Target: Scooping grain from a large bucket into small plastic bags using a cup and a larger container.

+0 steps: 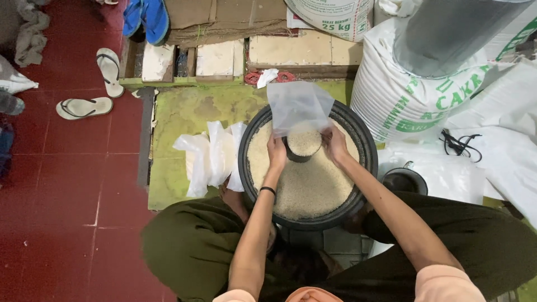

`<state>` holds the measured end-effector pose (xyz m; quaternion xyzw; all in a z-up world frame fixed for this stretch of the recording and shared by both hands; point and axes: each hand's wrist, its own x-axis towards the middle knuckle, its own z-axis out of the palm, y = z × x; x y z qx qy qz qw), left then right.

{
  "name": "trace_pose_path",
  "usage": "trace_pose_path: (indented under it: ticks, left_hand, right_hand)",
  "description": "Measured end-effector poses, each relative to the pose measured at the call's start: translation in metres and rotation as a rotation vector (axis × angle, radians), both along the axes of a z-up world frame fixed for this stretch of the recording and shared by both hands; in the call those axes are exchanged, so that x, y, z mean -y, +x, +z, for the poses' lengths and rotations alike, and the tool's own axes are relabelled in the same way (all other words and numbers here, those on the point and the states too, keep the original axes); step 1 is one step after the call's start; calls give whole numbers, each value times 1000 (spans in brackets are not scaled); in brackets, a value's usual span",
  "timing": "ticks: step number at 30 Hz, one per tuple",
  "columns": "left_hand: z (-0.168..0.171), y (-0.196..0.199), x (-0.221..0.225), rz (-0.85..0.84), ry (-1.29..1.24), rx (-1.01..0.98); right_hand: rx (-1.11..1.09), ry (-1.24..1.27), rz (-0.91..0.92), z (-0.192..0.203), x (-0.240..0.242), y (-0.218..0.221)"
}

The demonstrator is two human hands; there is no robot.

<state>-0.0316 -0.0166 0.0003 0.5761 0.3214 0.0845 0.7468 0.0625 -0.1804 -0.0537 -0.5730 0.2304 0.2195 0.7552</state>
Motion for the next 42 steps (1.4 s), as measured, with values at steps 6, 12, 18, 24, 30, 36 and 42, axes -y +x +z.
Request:
trace_pose_path:
  ticks: [6,12,18,24,30,36,42]
  left_hand:
    - [-80,-13,-9,68,-39,40]
    - [-130,-21,-14,39,-9,38]
    - [-96,-25,-13,-39,-308,-5]
    - [-98,-21,-20,247,-882,174]
    - [-115,-14,-13,324,-1071,165]
    - [-213,2,-15,286,-923,-18]
    - [-173,-1,-18,362,-1005,-37]
  right_hand:
    - [42,44,-2,-42,24,-13]
    - [-78,91,54,-4,33,-36]
    - [-171,95,250,31,36,-43]
    - [-250,274,143,-42,50,-35]
    - [-295,320,133,33,42,-53]
    - [-320,318,164,-11,42,-49]
    - [-270,291,16,-104,52,-19]
